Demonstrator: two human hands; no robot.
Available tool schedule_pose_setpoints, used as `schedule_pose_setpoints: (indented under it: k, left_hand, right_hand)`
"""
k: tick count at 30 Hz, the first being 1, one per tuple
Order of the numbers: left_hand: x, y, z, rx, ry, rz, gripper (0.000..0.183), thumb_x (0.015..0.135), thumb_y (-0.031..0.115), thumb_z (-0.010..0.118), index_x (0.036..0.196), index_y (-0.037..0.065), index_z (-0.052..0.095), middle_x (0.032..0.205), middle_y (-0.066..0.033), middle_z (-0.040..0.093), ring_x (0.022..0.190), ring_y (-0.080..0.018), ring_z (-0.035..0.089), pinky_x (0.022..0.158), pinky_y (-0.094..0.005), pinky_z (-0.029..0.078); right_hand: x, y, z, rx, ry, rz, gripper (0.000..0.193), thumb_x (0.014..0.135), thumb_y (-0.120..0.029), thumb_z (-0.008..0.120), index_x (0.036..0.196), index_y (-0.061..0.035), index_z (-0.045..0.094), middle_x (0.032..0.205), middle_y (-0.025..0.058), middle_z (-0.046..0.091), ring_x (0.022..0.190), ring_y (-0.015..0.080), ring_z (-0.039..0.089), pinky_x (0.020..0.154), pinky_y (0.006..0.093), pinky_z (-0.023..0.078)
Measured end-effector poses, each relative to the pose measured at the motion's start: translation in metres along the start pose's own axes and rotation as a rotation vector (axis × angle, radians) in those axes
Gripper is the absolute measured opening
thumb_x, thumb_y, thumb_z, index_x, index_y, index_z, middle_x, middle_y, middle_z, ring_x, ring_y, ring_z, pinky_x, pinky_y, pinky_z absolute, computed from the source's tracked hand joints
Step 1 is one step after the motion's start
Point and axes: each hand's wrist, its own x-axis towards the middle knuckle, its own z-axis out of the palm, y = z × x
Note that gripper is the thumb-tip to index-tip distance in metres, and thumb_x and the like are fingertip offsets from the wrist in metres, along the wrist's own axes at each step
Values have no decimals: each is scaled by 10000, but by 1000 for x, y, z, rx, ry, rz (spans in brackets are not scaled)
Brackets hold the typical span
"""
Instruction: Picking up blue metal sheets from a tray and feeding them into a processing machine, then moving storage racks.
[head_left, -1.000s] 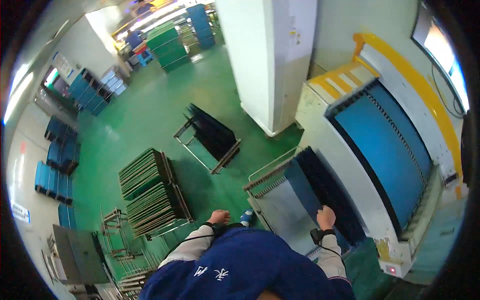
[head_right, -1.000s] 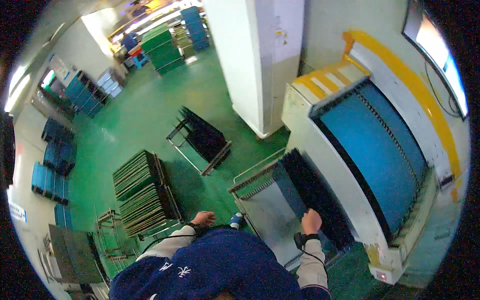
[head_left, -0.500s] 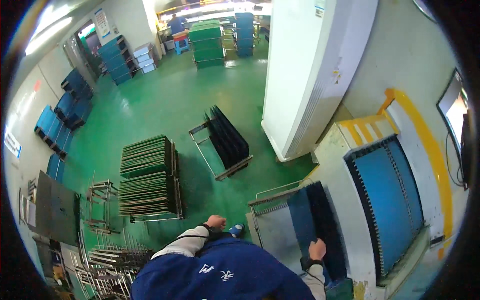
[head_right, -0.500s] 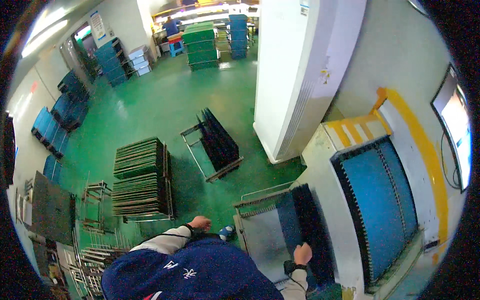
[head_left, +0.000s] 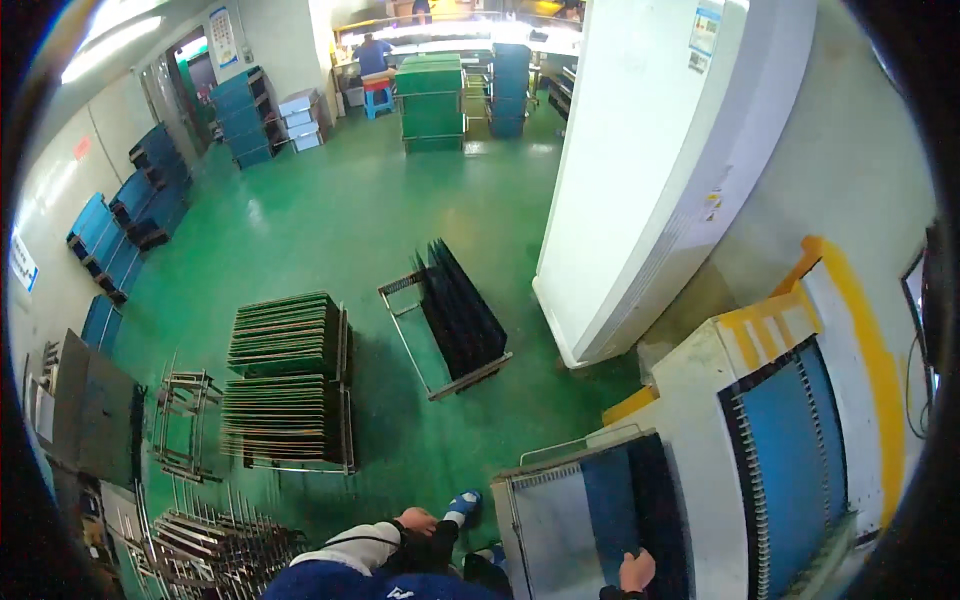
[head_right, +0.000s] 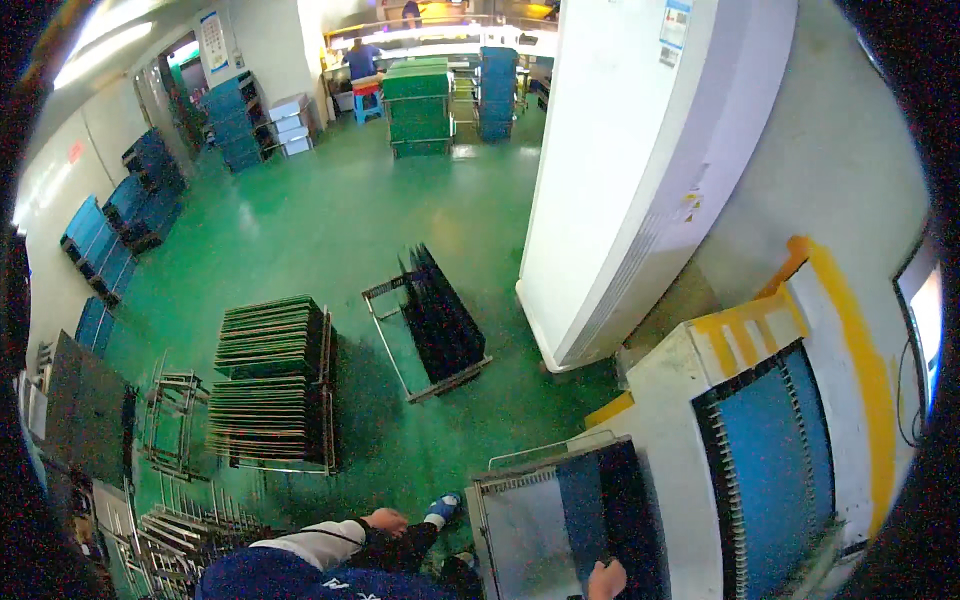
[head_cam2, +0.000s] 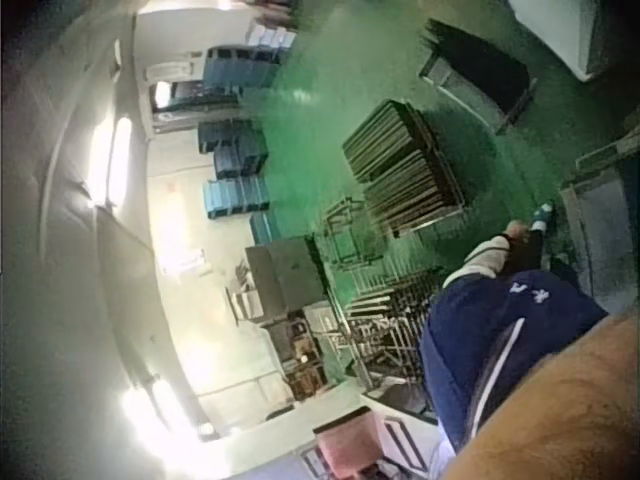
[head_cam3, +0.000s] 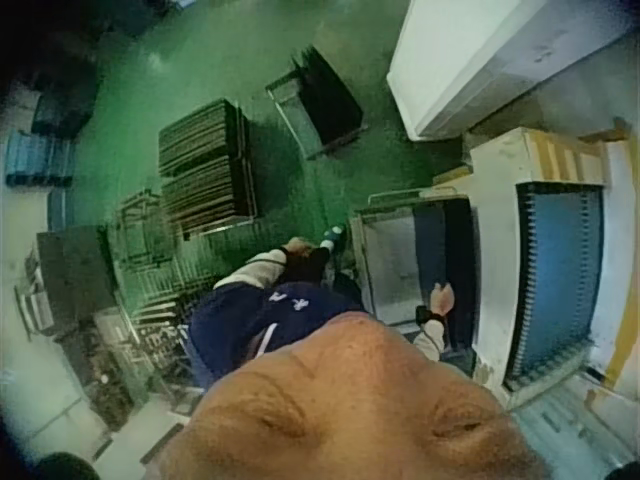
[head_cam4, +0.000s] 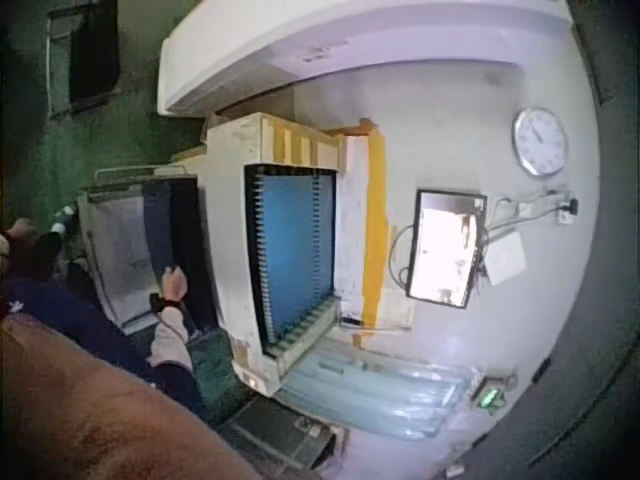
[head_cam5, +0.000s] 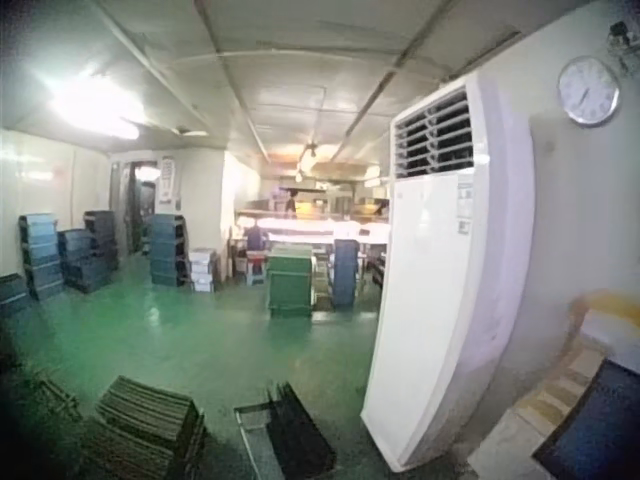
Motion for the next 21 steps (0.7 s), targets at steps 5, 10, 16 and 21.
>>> schedule_pose_setpoints:
  k: [5, 10, 16, 21]
  left_hand:
    - [-10, 45, 47, -5, 317, -439, 308, 886, 237, 579, 1027, -37, 566, 865, -133, 654, 762, -292, 649, 670, -415, 534]
    - [-22, 11, 38, -333, 337, -428, 306, 882, 240, 587, 1024, -29, 555, 878, -153, 639, 728, -316, 645, 619, -409, 535]
    - [-26, 42, 60, -323, 397, -374, 170, 904, 173, 556, 802, 50, 498, 611, 11, 434, 499, -126, 426, 427, -296, 367]
    - [-12, 24, 45, -259, 390, -270, 201, 875, 207, 603, 863, 14, 550, 669, -33, 548, 530, -133, 518, 453, -288, 433]
  right_hand:
    - [-12, -2, -6, -89, -14, -26, 418, 876, -305, 554, 1141, 17, 587, 1116, 210, 607, 1052, 376, 553, 898, 431, 430]
    - [-3, 15, 15, -132, 72, -157, 410, 868, -304, 563, 1093, 35, 610, 1051, 225, 626, 975, 386, 581, 849, 436, 448]
    - [-6, 8, 16, -139, 83, -154, 387, 867, -302, 563, 1069, 22, 625, 1030, 227, 632, 950, 391, 584, 825, 434, 447]
    - [-13, 17, 24, -119, 146, -231, 407, 866, -297, 566, 1097, 36, 602, 1054, 229, 624, 980, 386, 577, 854, 436, 438]
